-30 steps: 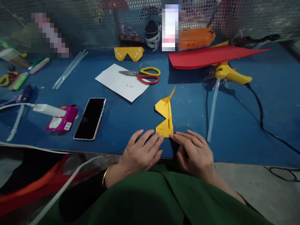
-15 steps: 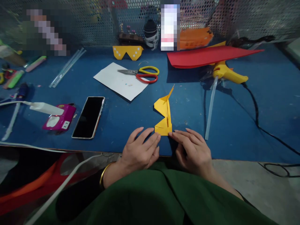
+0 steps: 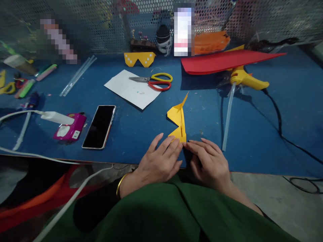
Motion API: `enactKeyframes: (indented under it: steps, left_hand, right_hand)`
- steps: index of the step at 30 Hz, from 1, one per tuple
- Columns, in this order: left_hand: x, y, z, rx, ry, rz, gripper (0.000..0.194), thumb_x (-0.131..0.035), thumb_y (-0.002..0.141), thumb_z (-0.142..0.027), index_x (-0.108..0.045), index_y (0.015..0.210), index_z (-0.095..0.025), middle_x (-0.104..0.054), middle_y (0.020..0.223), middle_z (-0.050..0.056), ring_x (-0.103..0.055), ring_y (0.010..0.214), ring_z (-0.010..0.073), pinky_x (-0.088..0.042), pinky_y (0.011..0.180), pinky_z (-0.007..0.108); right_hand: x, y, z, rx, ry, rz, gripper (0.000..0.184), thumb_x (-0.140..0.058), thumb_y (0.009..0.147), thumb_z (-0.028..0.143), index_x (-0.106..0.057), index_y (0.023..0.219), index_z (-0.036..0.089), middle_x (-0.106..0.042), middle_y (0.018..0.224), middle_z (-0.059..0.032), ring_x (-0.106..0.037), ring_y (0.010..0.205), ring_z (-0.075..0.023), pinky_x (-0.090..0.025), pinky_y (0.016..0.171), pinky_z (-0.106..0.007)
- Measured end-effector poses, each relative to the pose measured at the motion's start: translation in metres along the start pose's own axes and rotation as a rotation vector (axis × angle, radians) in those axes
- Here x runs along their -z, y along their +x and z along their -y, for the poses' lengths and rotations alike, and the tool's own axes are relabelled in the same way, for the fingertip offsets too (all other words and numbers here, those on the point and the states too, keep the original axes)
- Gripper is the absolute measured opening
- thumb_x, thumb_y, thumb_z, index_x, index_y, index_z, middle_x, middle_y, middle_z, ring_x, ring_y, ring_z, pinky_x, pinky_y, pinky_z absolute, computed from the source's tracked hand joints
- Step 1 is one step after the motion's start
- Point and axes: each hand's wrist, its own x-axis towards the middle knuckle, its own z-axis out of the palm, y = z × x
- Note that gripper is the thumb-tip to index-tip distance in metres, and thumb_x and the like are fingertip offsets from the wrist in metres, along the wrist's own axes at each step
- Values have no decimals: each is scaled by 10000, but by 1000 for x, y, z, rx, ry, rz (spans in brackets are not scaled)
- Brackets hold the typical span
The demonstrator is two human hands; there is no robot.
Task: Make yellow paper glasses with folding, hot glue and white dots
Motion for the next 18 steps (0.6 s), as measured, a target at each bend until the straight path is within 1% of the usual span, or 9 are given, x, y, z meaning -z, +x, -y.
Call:
enactKeyframes:
  steps: [6, 9, 14, 18]
  left_hand:
    - [-2, 0, 2, -11, 0, -33, 346, -540, 970, -253, -708, 1211, -69, -767, 1131, 89, -627, 1194, 256, -344, 1170, 455]
    - [1, -4, 5, -1, -10, -20, 341, -530, 971, -250, -714, 1201, -79, -764, 1129, 93, -633, 1188, 256, -358, 1162, 456]
    - [7, -13, 11, 53, -27, 12, 344, -510, 972, -271, -722, 1201, -125, -749, 1106, 101, -632, 1197, 275, -378, 1150, 483]
    - [9, -16, 10, 79, -27, 15, 338, -533, 958, -269, -722, 1203, -133, -737, 1086, 109, -634, 1191, 289, -391, 1140, 501]
  right_hand:
    - [1, 1, 0, 1, 11, 9, 387, -527, 856, -7, -644, 1202, 121, -802, 1045, -71, -752, 1006, -198, -543, 1014, -402]
    - [1, 0, 0, -10, 13, 10, 394, -524, 858, -8, -639, 1208, 130, -801, 1056, -64, -750, 1012, -194, -545, 1015, -410]
    - [1, -2, 1, -18, 7, 28, 415, -526, 856, -15, -635, 1233, 118, -795, 1085, -70, -742, 1037, -197, -533, 1035, -421]
    - [1, -1, 1, -6, -17, 25, 408, -523, 861, -17, -636, 1232, 111, -795, 1092, -77, -742, 1030, -197, -529, 1035, -414]
